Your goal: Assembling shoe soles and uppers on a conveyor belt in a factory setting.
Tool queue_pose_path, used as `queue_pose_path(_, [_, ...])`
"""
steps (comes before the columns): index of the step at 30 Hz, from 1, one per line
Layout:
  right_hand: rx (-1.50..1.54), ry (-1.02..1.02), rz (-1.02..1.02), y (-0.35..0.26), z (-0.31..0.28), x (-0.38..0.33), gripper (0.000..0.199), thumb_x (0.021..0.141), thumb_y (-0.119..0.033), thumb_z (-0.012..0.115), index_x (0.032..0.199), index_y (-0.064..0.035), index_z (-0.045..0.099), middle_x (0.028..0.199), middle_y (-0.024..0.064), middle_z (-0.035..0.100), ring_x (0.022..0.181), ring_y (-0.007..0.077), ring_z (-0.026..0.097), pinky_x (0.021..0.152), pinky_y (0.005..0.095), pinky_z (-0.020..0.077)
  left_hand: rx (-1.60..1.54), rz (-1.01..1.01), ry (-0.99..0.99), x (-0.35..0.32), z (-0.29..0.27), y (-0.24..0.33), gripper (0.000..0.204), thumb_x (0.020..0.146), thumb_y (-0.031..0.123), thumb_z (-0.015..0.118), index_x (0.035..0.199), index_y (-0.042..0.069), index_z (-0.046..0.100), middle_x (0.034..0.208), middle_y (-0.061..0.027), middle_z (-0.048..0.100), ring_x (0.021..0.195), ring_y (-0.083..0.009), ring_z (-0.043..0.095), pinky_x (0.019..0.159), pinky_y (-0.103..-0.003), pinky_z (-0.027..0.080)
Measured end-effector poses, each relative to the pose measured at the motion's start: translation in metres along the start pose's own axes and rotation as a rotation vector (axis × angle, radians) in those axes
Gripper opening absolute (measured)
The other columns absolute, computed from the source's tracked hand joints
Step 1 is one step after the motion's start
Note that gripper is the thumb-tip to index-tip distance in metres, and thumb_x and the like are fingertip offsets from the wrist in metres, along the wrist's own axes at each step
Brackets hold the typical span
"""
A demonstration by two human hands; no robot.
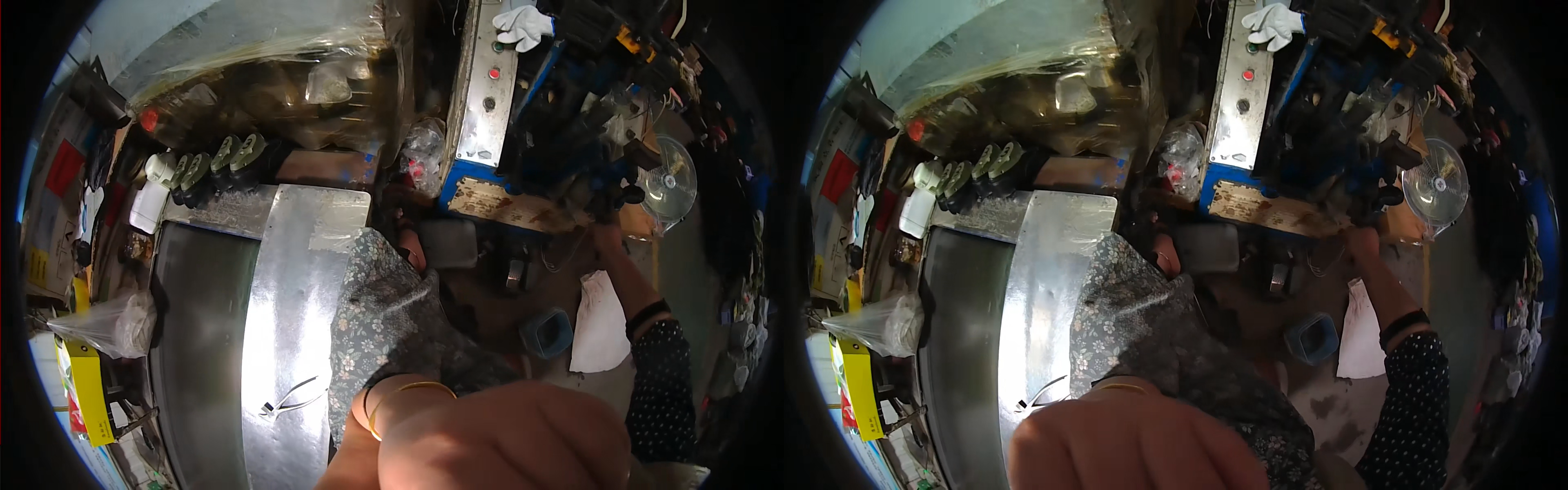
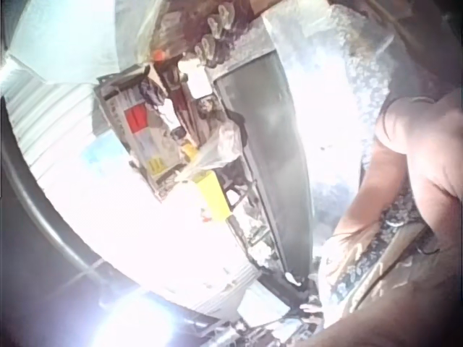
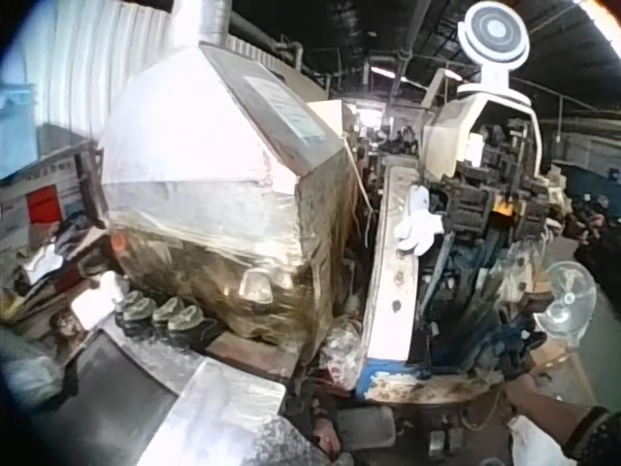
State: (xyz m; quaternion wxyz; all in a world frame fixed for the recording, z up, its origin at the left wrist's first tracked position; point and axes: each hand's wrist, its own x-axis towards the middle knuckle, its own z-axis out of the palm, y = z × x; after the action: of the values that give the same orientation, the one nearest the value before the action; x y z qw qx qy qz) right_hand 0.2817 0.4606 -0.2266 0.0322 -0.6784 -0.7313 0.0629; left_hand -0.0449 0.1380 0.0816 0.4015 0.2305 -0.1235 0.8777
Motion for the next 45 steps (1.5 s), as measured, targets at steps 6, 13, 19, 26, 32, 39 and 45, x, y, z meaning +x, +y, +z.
queue_pose_path(6, [0.294,0.111,0.296,-0.033,-0.023,-0.016,0.046,0.076,-0.034,0.065,0.096,0.0080,0.069,0.094,0.0294,0.069,0.097,0.0400,0.068,0.082,0.0461,0.0511,-0.042,-0.031,-0.173,0.019,-0.010,0.010,0.014,0.091,0.009,0.069,0.088,-0.003,0.074,0.074,-0.0115,0.071,0.065,-0.0200,0.065,0.050,-0.028,0.048])
queue_pose_path(13, [0.339,0.054,0.286,-0.033,-0.024,-0.019,0.045,0.078,-0.032,0.063,0.094,0.0093,0.068,0.089,0.0281,0.069,0.093,0.0387,0.069,0.078,0.0465,0.0494,-0.087,-0.093,-0.099,0.002,-0.005,0.006,0.016,0.092,0.011,0.068,0.091,-0.004,0.074,0.078,-0.0121,0.072,0.067,-0.0200,0.066,0.051,-0.029,0.049])
queue_pose_path(19, [0.298,0.039,0.181,0.013,0.008,0.001,0.042,0.078,-0.030,0.064,0.092,0.0097,0.067,0.085,0.0258,0.069,0.086,0.0376,0.070,0.075,0.0455,0.0492,-0.119,-0.080,-0.093,0.001,-0.008,-0.005,0.018,0.090,0.013,0.071,0.092,-0.004,0.074,0.078,-0.0114,0.072,0.067,-0.0198,0.065,0.052,-0.029,0.049])
queue_pose_path(26, [0.338,-0.022,0.275,-0.019,-0.016,-0.010,0.036,0.078,-0.025,0.066,0.088,0.0098,0.067,0.082,0.0220,0.068,0.076,0.0329,0.068,0.071,0.0458,0.0484,-0.094,-0.083,-0.207,0.008,-0.020,-0.014,0.018,0.088,0.014,0.073,0.090,-0.003,0.075,0.076,-0.0109,0.071,0.068,-0.0192,0.064,0.054,-0.028,0.049])
queue_pose_path(32, [0.533,0.060,0.360,-0.040,-0.032,-0.029,0.031,0.076,-0.023,0.067,0.080,0.0081,0.067,0.072,0.0178,0.066,0.071,0.0289,0.066,0.065,0.0436,0.0471,-0.053,-0.096,-0.148,0.010,-0.025,-0.007,0.012,0.087,0.011,0.074,0.088,-0.001,0.076,0.072,-0.0091,0.071,0.064,-0.0183,0.063,0.052,-0.028,0.047])
queue_pose_path(39, [0.646,0.037,0.338,-0.025,-0.018,-0.021,0.025,0.073,-0.020,0.070,0.072,0.0051,0.067,0.064,0.0130,0.063,0.059,0.0239,0.062,0.058,0.0401,0.0445,0.008,-0.183,-0.286,0.008,-0.026,-0.016,0.022,0.091,0.014,0.063,0.076,-0.002,0.064,0.071,-0.0119,0.064,0.066,-0.0269,0.062,0.060,-0.039,0.049])
queue_pose_path(45, [0.689,0.011,0.405,-0.026,-0.017,-0.018,0.025,0.075,-0.019,0.070,0.071,0.0055,0.067,0.062,0.0110,0.062,0.057,0.0222,0.059,0.056,0.0398,0.0429,0.039,-0.091,-0.157,0.010,-0.019,-0.017,0.015,0.088,0.013,0.069,0.088,-0.001,0.075,0.077,-0.0105,0.071,0.066,-0.0200,0.064,0.057,-0.031,0.049])
